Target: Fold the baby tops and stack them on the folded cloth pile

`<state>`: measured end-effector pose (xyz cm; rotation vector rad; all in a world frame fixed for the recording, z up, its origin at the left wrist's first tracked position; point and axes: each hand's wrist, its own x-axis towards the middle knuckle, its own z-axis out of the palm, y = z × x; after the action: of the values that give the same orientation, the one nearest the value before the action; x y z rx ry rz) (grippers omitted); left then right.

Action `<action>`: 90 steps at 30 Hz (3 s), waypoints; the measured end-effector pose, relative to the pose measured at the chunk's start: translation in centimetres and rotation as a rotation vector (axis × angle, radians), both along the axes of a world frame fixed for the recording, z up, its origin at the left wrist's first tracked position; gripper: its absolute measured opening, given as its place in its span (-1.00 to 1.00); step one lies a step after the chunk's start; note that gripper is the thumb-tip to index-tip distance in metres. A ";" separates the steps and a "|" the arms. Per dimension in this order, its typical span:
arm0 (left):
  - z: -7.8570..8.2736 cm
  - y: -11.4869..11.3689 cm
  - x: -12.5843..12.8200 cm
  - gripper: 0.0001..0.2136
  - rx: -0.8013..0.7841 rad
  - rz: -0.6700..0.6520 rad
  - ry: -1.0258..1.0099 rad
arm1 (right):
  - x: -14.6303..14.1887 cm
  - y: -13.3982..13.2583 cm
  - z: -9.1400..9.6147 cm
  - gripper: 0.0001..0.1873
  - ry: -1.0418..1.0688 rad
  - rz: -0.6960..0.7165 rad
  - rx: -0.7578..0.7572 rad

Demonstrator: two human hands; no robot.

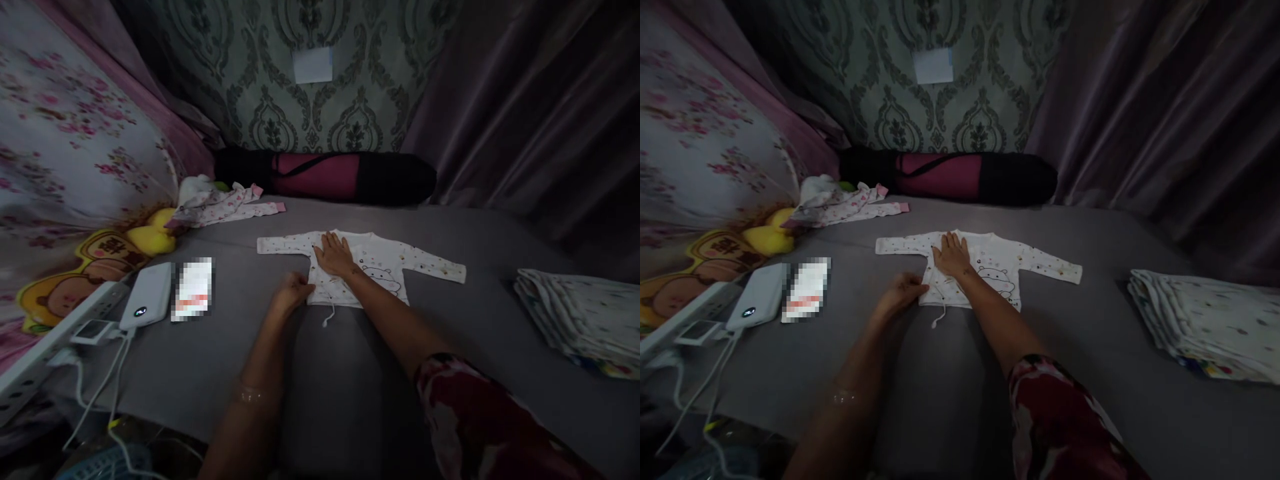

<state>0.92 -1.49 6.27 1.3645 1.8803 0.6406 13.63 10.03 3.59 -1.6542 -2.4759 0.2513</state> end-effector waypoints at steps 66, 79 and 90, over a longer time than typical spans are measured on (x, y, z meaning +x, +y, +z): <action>-1.5 -1.4 5.9 -0.73 0.655 -0.493 0.265 | 11.8 -13.6 6.6 -0.66 0.076 0.087 -0.102; -1.9 -1.8 6.5 -0.67 0.469 -0.520 0.485 | 14.4 -9.9 0.5 -0.28 0.033 -0.240 -0.106; -2.3 -1.6 6.8 -0.71 0.543 -0.464 0.478 | 16.4 -4.3 3.0 -0.48 0.060 -0.373 0.083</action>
<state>7.68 -3.05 4.01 2.3917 1.6845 0.6438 30.07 5.69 6.58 -1.9934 -2.0517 0.1457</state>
